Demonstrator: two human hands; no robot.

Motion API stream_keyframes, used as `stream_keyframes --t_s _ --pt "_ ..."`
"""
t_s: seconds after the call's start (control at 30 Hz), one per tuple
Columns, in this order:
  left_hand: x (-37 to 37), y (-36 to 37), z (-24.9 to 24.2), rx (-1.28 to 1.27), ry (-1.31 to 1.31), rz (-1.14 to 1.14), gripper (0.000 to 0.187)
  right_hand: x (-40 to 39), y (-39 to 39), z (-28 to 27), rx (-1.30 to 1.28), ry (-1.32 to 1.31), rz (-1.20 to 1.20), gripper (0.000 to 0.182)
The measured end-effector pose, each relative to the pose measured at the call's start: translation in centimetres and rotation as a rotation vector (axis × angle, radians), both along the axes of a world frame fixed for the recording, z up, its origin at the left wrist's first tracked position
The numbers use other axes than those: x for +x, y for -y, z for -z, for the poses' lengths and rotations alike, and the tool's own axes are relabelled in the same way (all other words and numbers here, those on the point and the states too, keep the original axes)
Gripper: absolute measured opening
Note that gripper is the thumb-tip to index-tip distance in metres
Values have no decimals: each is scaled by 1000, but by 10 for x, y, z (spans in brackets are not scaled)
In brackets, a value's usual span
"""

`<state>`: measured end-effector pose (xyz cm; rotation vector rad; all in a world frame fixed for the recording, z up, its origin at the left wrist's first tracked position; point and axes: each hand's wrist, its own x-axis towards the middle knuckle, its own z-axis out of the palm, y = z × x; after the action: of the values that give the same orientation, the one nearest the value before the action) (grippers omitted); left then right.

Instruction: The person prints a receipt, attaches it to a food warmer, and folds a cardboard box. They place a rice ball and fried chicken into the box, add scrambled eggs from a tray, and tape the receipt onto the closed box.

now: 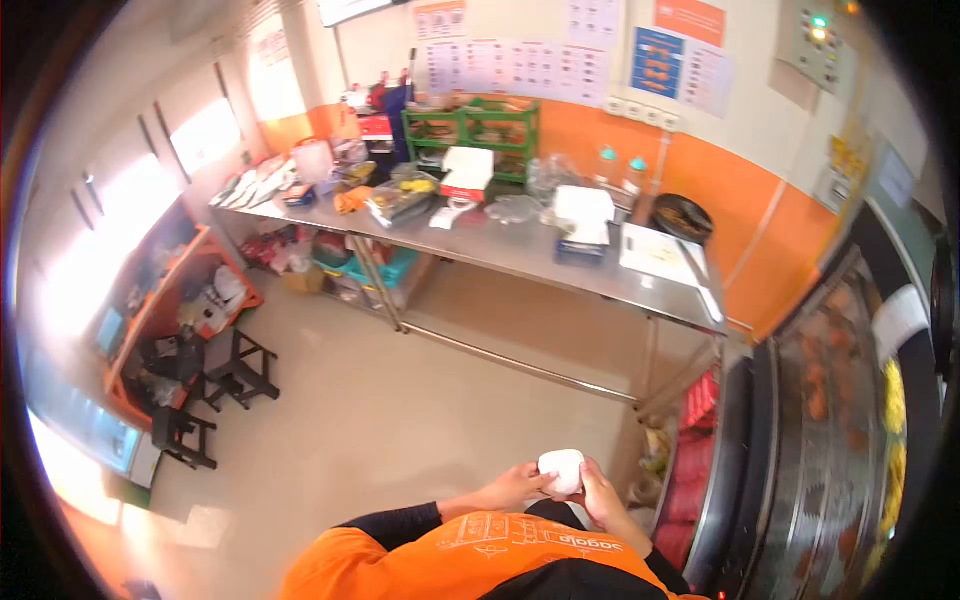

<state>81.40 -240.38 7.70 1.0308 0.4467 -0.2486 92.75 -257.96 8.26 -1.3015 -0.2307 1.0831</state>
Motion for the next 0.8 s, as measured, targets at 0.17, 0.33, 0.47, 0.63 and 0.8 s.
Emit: stream_keyframes --t_s 0.17,0.33,0.47,0.63,0.8 --pt "59 -98 45 42 56 -153 52 91 -118 33 88 -51 -197 48" --pt "140 -209 -33 295 -62 -322 44 190 -263 26 122 -124 -321 48" --pt "182 -300 -42 400 89 -458 48 261 -384 -8 159 -267 -421 47" --pt "169 -393 -33 689 -33 -808 53 355 -548 -29 136 -233 -405 49" --pt "106 -492 84 464 -262 -1097 54 449 -740 -37 475 864 125 45"
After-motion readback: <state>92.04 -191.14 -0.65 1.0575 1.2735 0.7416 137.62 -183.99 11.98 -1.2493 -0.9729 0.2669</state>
